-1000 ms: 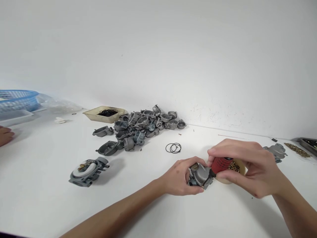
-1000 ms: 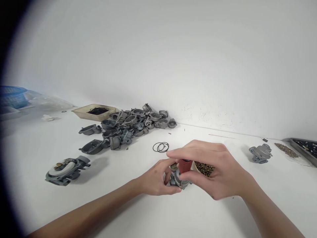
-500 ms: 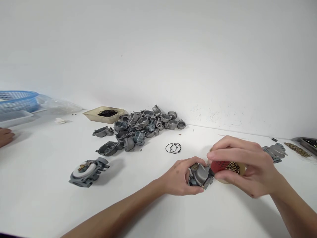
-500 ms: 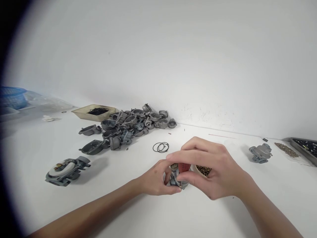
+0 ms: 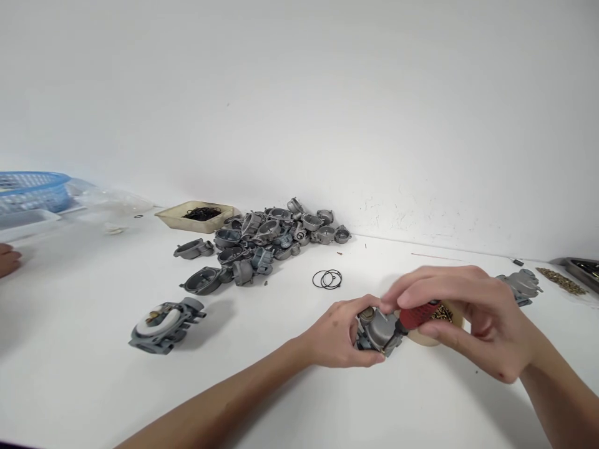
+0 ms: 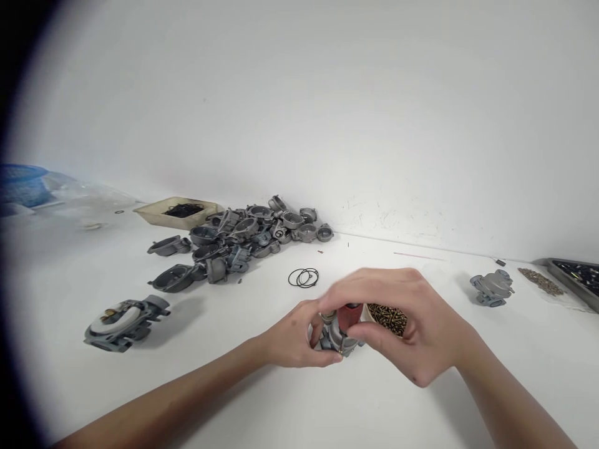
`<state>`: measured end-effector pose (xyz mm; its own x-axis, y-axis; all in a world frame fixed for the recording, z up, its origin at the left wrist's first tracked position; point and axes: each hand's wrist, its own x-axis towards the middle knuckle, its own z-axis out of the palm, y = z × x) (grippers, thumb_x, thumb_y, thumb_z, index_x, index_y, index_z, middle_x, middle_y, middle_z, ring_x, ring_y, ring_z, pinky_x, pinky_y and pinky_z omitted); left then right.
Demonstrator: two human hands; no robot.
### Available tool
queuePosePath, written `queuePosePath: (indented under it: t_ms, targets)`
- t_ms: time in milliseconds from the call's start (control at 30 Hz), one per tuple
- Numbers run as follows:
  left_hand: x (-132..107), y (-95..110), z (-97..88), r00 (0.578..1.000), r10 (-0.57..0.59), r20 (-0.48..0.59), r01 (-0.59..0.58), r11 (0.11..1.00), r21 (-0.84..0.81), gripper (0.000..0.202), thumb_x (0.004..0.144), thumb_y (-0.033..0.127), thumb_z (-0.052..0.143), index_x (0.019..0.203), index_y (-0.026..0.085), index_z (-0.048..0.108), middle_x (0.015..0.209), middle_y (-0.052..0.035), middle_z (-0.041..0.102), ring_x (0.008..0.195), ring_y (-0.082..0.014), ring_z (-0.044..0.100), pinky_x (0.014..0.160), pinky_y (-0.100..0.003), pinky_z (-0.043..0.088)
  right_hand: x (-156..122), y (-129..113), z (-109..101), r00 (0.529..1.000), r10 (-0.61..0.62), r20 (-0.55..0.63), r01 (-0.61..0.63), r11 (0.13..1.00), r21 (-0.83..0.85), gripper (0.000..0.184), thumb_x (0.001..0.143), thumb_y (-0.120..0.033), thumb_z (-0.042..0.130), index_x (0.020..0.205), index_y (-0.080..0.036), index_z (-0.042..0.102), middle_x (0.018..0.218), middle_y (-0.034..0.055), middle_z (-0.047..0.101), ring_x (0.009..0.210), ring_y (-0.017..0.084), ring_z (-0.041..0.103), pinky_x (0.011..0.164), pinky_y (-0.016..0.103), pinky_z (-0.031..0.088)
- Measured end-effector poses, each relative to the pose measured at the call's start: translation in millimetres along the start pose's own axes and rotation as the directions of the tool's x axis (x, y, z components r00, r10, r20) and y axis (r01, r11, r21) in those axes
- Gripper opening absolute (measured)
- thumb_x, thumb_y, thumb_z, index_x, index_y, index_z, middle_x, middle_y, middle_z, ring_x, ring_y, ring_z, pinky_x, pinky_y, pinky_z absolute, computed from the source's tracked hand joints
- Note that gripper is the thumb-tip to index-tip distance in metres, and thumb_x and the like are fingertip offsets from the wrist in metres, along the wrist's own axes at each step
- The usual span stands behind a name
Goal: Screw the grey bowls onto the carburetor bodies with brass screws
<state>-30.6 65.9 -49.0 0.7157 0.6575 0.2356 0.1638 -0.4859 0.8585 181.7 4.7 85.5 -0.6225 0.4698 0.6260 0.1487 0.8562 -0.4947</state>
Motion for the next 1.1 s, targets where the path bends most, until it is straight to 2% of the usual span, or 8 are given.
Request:
queuePosePath:
  t_ms: [100,233,400,567,700,833,933,1100]
  targets:
    - [0.3,0.1,-0.2,1.0,-0.012,0.023,0.012,1.0,-0.003,0.063,0.068,0.038,0.088,0.126,0.027,0.066,0.074,0.007,0.064,0.052,-0.0112,0.051,0.059,-0.024,0.049,-1.5,1.3,-1.3,0.999,0.031,-0.024,-0.03,0.999,0.029,0.034,0.098,-0.01,0.066,0.129,-0.023,0.068,0.091,0.0029,0.078,0.078,0.016,0.073,0.066,0.03,0.063]
    - [0.6,1.1,-0.7,1.0,-0.006,0.028,0.007,0.999,-0.037,0.063,0.067,0.036,0.089,0.126,0.028,0.068,0.08,0.006,0.067,0.05,-0.0085,0.047,0.057,-0.022,0.046,-1.7,4.2,0.7,0.996,-0.003,-0.087,-0.006,0.995,-0.098,0.034,0.095,-0.019,0.076,0.128,-0.025,0.069,0.08,-0.0011,0.077,0.069,0.014,0.072,0.066,0.028,0.063]
    - [0.7,2.3,-1.4,0.998,-0.059,0.026,0.06,0.997,-0.038,0.062,0.065,0.035,0.091,0.122,0.026,0.069,0.068,0.0089,0.061,0.047,-0.0084,0.045,0.054,-0.021,0.041,-1.8,2.0,3.9,0.993,0.002,-0.115,-0.025,0.98,-0.198,0.032,0.095,-0.024,0.077,0.125,-0.026,0.07,0.076,-0.0017,0.075,0.069,0.015,0.073,0.062,0.028,0.063]
    - [1.2,2.7,-1.2,0.997,-0.077,-0.004,0.077,0.997,-0.027,0.061,0.064,0.038,0.092,0.119,0.027,0.069,0.065,0.011,0.059,0.047,-0.0085,0.045,0.058,-0.022,0.043,-1.7,1.2,3.4,0.986,0.046,-0.162,-0.087,0.963,-0.254,0.036,0.09,-0.024,0.082,0.124,-0.028,0.07,0.084,-0.0011,0.079,0.075,0.017,0.077,0.066,0.03,0.065]
    - [1.0,4.5,0.1,0.993,-0.101,-0.054,0.1,0.995,-0.019,0.061,0.064,0.038,0.092,0.119,0.026,0.067,0.062,0.0111,0.062,0.051,-0.0113,0.051,0.063,-0.023,0.048,-1.5,1.1,3.2,0.979,0.07,-0.192,-0.126,0.947,-0.296,0.032,0.09,-0.028,0.082,0.12,-0.029,0.071,0.089,-0.0012,0.081,0.073,0.016,0.076,0.063,0.028,0.063]
    - [0.9,2.8,2.9,0.988,-0.098,-0.123,0.1,0.995,0.008,0.059,0.066,0.037,0.092,0.118,0.025,0.067,0.062,0.01,0.065,0.054,-0.0134,0.055,0.067,-0.025,0.05,-0.2,-0.8,4.3,0.973,0.063,-0.22,-0.142,0.921,-0.364,0.027,0.09,-0.028,0.082,0.115,-0.029,0.072,0.084,-0.0043,0.08,0.059,0.011,0.066,0.055,0.024,0.058]
    - [1.2,0.2,4.1,0.984,-0.084,-0.159,0.091,0.995,0.04,0.06,0.065,0.037,0.092,0.118,0.026,0.067,0.065,0.01,0.065,0.054,-0.0129,0.053,0.065,-0.025,0.048,0.7,-1.6,4.7,0.973,0.064,-0.223,-0.149,0.91,-0.387,0.025,0.091,-0.027,0.081,0.114,-0.03,0.071,0.08,-0.0057,0.079,0.054,0.01,0.061,0.054,0.024,0.057]
    - [1.5,1.4,1.5,0.989,-0.083,-0.125,0.095,0.991,0.091,0.06,0.067,0.034,0.089,0.121,0.027,0.065,0.069,0.011,0.061,0.053,-0.0116,0.052,0.067,-0.026,0.048,-0.2,2.5,4.2,0.966,0.109,-0.235,-0.185,0.925,-0.332,0.027,0.09,-0.028,0.082,0.115,-0.029,0.071,0.085,-0.003,0.08,0.068,0.015,0.073,0.064,0.03,0.062]
